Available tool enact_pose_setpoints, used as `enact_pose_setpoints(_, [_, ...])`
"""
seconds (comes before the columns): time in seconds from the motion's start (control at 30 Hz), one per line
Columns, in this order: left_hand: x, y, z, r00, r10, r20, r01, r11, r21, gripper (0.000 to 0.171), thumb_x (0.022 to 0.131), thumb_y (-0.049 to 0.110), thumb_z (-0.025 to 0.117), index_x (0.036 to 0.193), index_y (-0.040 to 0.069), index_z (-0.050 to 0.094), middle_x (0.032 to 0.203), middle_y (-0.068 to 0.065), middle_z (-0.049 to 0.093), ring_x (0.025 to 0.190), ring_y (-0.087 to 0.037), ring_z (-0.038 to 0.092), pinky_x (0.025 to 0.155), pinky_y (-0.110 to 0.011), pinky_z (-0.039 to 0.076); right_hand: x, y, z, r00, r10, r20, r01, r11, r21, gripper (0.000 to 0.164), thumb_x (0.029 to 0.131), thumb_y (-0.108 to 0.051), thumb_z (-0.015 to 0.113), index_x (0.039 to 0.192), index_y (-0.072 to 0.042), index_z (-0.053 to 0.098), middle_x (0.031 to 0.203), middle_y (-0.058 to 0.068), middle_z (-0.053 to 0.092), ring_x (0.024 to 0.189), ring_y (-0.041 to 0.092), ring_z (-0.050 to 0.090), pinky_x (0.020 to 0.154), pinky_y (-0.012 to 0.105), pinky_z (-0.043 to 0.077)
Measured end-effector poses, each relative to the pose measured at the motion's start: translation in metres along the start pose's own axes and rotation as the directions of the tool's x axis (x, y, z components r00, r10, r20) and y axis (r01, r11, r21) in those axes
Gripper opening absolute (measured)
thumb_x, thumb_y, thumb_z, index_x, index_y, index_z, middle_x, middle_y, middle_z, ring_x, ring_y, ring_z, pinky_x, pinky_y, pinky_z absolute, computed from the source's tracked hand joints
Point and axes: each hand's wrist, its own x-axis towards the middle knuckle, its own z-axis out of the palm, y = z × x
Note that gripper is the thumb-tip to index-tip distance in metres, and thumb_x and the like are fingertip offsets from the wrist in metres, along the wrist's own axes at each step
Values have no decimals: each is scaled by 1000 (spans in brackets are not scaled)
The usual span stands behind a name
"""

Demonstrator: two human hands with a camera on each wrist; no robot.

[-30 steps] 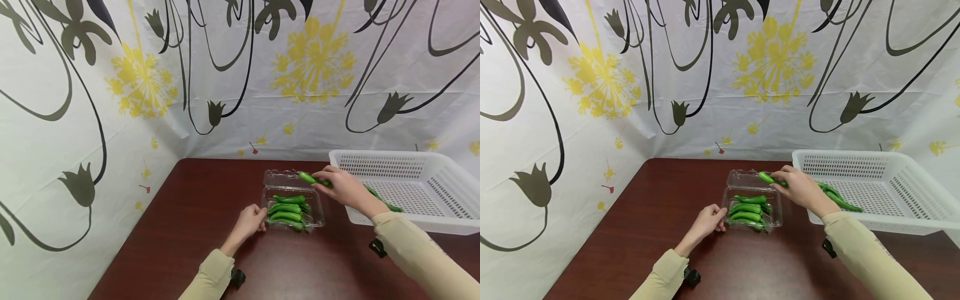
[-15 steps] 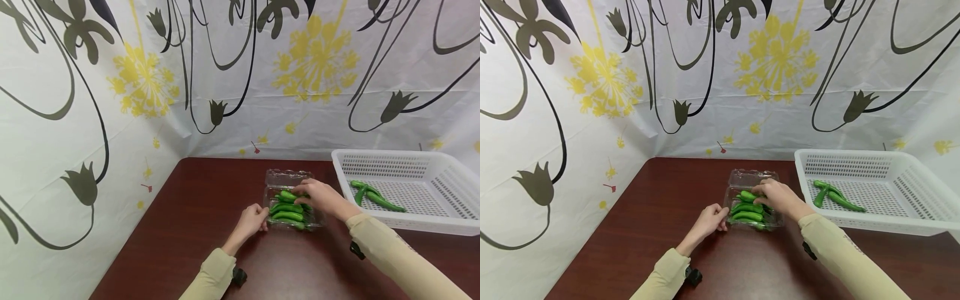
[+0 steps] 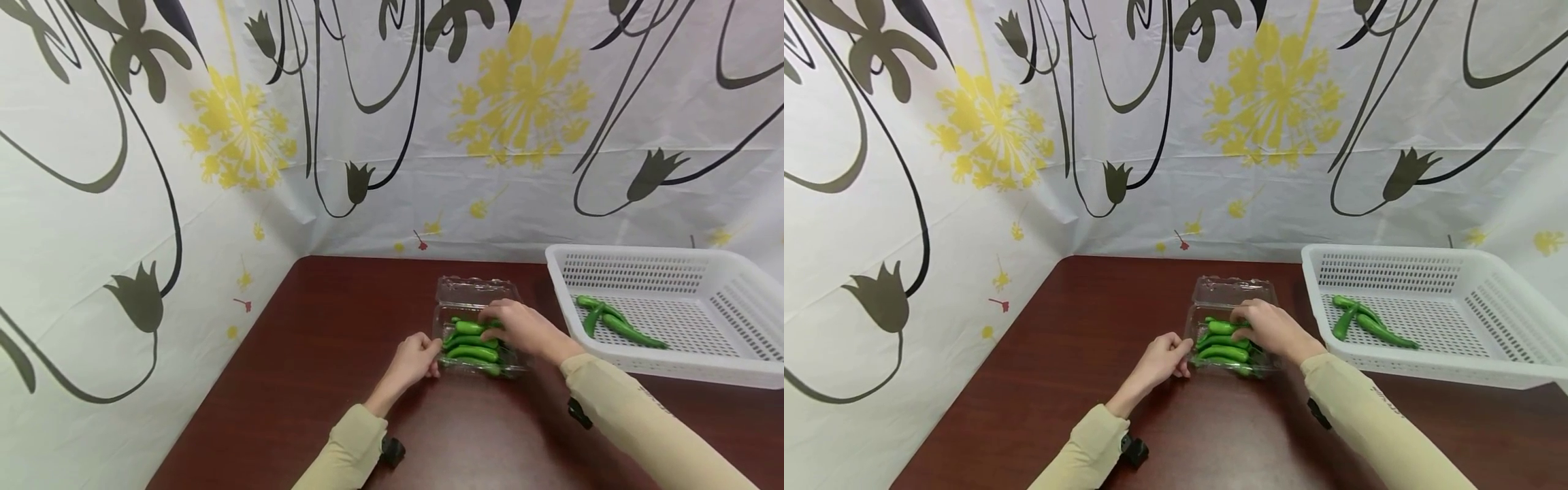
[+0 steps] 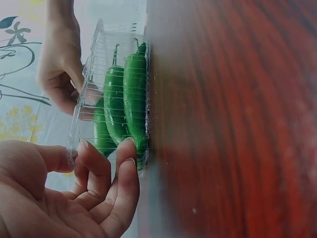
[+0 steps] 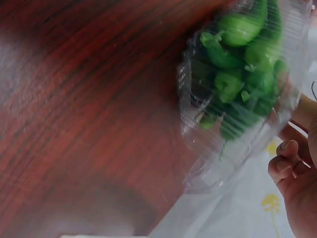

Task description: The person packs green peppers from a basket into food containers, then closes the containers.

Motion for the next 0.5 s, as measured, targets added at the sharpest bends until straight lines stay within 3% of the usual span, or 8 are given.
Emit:
enact_pose_setpoints(0.23, [0,1,0,1000,10,0,-10,1000,4,25,103,21,58,84,5,60,58,-5,62,55,-19,68,54,-31,57,-4,6,-25,997,48,-53,-47,999,18,29,86,-15,81,111,-3,72,106,10,72,97,31,69,81,48,57])
enact_pose_setpoints(0.5, [0,1,0,1000,3,7,-3,1000,12,25,103,22,57,85,5,60,58,-2,61,55,-18,67,54,-30,57,-10,30,-61,984,107,-142,-100,993,55,33,89,-10,78,118,1,67,101,12,72,86,25,68,76,46,55])
